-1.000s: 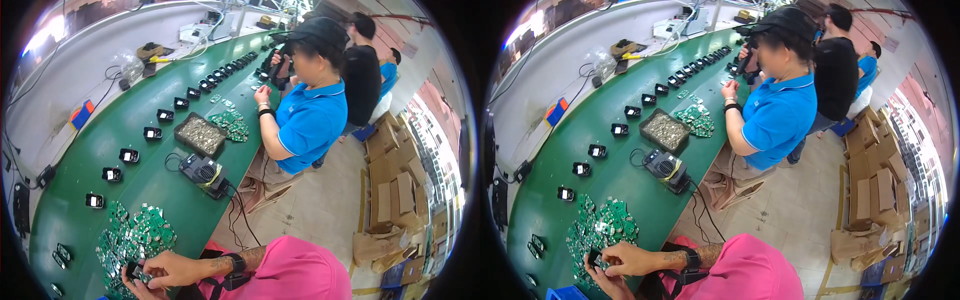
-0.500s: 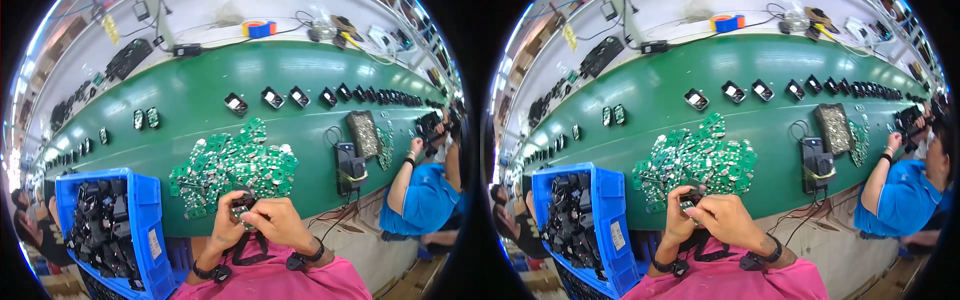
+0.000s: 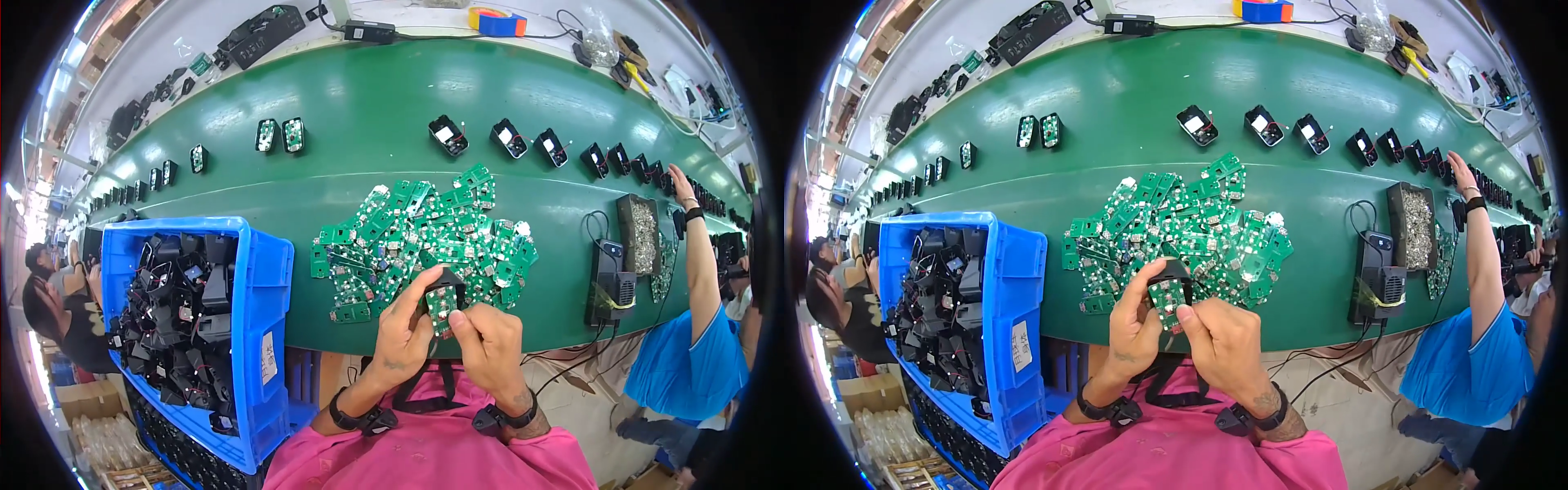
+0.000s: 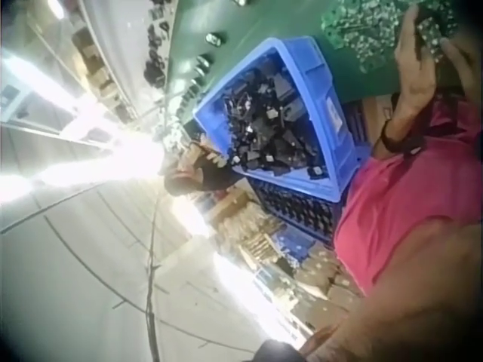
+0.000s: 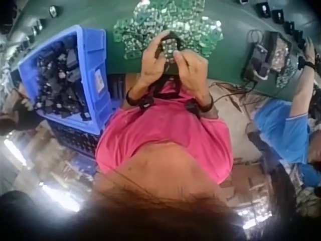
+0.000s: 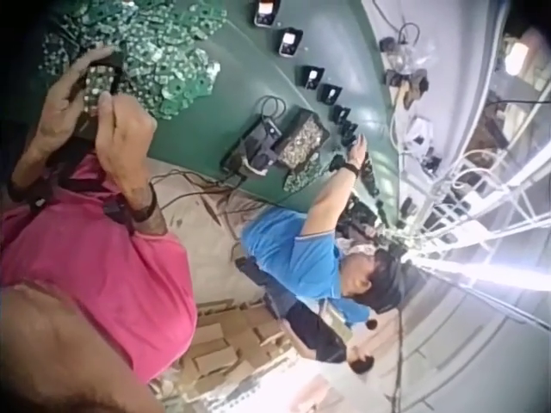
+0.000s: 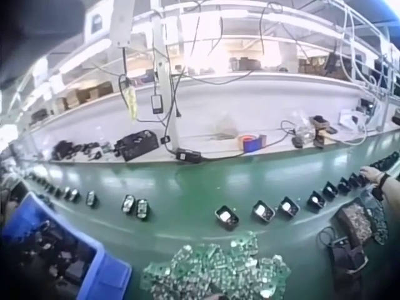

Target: Assembling electronic components by fitting printed circuit boards into black plastic housings at a factory workbench.

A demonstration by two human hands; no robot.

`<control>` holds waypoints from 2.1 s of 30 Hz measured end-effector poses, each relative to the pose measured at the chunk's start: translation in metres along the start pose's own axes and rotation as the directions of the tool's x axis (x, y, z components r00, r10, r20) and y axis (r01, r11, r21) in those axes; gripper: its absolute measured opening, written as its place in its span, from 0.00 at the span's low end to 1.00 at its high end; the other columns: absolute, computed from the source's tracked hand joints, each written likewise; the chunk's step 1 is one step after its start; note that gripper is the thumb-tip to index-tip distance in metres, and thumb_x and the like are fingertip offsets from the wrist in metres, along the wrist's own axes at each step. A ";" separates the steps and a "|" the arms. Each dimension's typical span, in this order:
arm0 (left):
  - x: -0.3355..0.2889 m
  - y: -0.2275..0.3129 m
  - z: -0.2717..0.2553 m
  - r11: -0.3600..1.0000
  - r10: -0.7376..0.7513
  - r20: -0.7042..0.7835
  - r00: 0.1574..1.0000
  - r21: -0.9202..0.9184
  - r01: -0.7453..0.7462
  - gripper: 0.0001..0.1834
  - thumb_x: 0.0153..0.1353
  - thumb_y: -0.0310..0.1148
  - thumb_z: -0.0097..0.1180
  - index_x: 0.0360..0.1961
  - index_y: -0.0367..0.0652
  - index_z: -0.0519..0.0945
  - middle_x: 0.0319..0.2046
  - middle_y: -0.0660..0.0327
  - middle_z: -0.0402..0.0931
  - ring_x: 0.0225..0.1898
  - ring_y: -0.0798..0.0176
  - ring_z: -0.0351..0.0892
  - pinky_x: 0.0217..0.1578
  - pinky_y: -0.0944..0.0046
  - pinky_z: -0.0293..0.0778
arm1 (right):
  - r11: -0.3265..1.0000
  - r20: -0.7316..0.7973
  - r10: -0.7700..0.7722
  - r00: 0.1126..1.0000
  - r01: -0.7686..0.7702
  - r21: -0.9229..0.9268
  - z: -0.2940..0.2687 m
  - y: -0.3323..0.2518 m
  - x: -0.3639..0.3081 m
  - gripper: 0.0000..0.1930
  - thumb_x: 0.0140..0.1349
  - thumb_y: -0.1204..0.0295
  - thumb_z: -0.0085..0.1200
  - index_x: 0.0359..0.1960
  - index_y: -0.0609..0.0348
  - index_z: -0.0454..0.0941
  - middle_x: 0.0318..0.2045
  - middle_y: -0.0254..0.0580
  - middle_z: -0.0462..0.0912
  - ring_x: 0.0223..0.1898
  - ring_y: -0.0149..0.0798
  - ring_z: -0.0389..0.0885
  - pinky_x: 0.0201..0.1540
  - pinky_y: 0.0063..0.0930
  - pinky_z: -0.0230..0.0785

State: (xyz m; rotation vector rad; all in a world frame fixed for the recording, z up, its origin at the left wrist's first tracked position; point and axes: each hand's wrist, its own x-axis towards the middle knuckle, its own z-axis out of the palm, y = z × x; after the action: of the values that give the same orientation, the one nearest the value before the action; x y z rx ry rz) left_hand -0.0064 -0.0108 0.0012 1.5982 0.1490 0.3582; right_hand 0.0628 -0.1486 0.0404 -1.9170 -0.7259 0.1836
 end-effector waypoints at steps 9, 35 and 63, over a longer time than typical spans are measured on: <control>0.000 -0.002 -0.010 0.957 -0.204 0.075 0.976 -0.194 0.215 0.24 0.68 0.22 0.43 0.65 0.38 0.59 0.50 0.54 0.73 0.32 0.71 0.79 0.27 0.72 0.75 | 0.983 0.050 0.005 0.999 0.005 -0.186 0.006 0.009 -0.002 0.10 0.63 0.73 0.56 0.25 0.65 0.76 0.18 0.43 0.77 0.18 0.41 0.77 0.21 0.32 0.65; 0.023 0.023 -0.005 0.999 -0.054 -0.076 0.996 0.003 0.054 0.22 0.65 0.20 0.44 0.62 0.39 0.65 0.42 0.54 0.78 0.28 0.72 0.79 0.24 0.73 0.75 | 0.975 -0.107 0.063 0.992 -0.038 0.220 0.032 0.003 0.029 0.19 0.71 0.70 0.46 0.61 0.61 0.71 0.28 0.47 0.81 0.24 0.32 0.77 0.30 0.27 0.71; 0.192 -0.004 -0.122 0.970 -0.242 -0.196 0.950 -0.040 0.239 0.23 0.63 0.23 0.48 0.61 0.37 0.68 0.42 0.54 0.78 0.22 0.65 0.82 0.20 0.70 0.80 | 0.936 0.035 -0.042 0.998 0.052 -0.349 -0.011 0.043 0.153 0.24 0.57 0.61 0.63 0.45 0.72 0.77 0.32 0.52 0.81 0.33 0.44 0.81 0.35 0.37 0.73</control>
State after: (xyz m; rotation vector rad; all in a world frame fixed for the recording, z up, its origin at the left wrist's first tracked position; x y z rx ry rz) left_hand 0.1361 0.1647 0.0267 1.5060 0.4904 0.3277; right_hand 0.2081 -0.0841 0.0369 -2.2353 -0.8671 0.0513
